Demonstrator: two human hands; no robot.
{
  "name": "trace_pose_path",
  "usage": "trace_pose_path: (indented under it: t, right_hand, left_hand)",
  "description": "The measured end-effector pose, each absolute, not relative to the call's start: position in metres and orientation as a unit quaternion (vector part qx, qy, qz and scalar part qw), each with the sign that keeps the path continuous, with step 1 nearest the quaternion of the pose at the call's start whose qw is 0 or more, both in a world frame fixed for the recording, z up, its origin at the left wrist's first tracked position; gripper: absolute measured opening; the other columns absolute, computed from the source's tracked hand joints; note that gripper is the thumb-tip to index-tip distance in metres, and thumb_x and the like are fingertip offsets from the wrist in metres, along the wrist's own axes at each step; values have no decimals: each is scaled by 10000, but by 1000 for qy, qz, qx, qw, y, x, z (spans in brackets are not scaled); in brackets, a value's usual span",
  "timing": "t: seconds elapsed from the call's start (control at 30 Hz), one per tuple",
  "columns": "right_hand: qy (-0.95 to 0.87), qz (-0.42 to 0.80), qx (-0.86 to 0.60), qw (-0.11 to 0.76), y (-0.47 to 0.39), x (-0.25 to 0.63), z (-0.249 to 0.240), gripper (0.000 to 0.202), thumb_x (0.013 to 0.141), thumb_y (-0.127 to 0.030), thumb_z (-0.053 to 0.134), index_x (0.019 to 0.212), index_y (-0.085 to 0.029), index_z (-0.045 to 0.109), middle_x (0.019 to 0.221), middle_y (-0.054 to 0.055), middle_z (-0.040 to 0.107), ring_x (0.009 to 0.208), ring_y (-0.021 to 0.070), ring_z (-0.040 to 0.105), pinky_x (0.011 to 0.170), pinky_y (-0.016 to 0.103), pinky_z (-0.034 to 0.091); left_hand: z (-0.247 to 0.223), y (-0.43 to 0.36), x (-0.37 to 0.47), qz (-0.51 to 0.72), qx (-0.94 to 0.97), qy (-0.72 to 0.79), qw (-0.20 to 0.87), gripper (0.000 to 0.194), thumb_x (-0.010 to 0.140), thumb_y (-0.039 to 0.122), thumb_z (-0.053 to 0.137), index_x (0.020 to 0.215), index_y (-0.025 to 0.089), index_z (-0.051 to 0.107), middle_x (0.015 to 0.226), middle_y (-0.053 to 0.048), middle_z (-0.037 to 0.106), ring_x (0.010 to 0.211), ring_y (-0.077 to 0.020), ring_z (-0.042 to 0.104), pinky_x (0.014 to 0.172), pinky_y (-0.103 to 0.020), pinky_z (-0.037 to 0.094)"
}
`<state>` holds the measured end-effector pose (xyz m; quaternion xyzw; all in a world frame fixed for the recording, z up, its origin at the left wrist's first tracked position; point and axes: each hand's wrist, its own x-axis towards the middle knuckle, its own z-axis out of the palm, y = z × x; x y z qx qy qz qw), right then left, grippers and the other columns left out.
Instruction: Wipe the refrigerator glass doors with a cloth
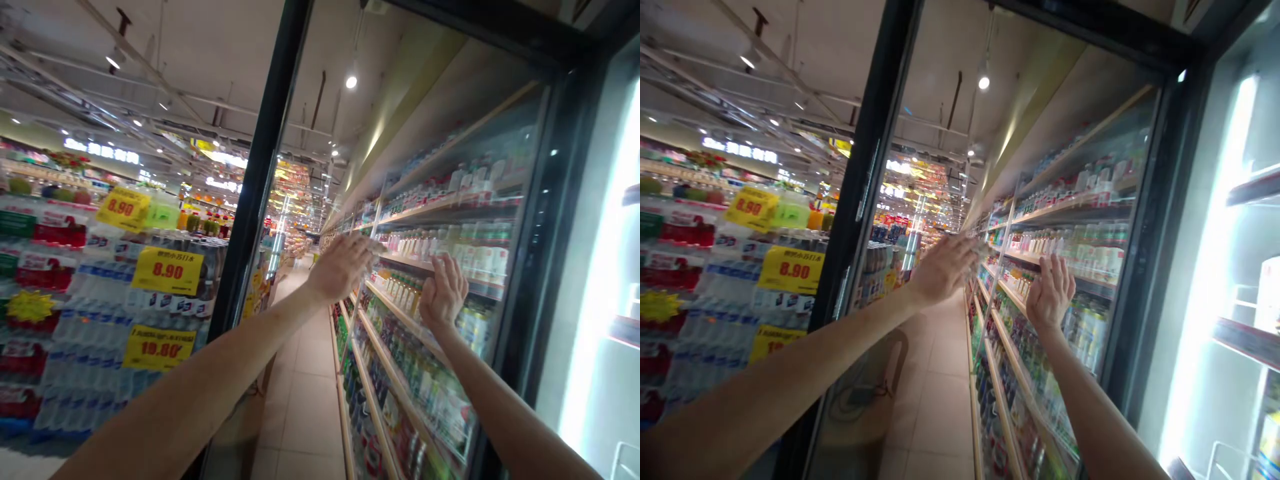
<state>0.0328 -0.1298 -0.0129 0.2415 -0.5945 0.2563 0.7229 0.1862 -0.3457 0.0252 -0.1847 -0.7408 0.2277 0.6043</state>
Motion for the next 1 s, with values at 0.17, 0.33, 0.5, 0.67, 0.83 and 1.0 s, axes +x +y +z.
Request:
trace_pose_path:
  t: [0.17,0.33,0.5,0.67,0.83,1.0]
  right_hand:
    - [-585,255,247,730,-130,32,-13,465,877,-296,338,1304,-189,488,1366,114,487,1319,237,380,1051,437,291]
    - [-587,253,237,732,-131,32,-14,462,870,-287,345,1295,-190,498,1363,116,491,1314,240,389,1046,434,299]
    - [-590,258,236,728,-132,32,-14,464,870,-297,346,1296,-193,497,1364,114,491,1310,243,395,1047,438,295]
    - [-595,258,235,724,-133,32,-14,467,861,-284,350,1297,-197,493,1368,114,484,1312,241,388,1051,440,290]
    - [-595,258,234,724,-133,32,-14,466,861,-273,344,1300,-206,485,1369,113,484,1315,241,385,1050,450,290]
    - [-591,254,243,726,-131,31,-14,472,862,-272,354,1312,-202,476,1372,116,479,1318,247,380,1050,450,290]
  left_hand:
    - [16,-359,187,309,-292,-731,534,378,916,313,385,1263,208,491,1374,-15,485,1318,-193,362,1113,-380,271]
    - [57,-392,203,112,-38,-681,723,407,885,241,386,1270,144,473,1396,-108,442,1358,-257,290,1098,-470,276]
    - [4,-356,188,263,-216,-726,598,366,893,266,412,1228,169,521,1369,-71,485,1313,-229,369,1103,-410,281]
    - [13,-365,192,277,-248,-736,566,386,892,274,405,1259,195,496,1370,-44,488,1313,-207,372,1114,-403,271]
    - [48,-386,203,102,-19,-680,726,405,867,234,415,1259,159,481,1393,-109,444,1348,-268,306,1087,-477,292]
    - [-3,-355,186,289,-264,-737,551,384,889,284,423,1259,209,491,1381,-53,472,1330,-193,345,1121,-383,250]
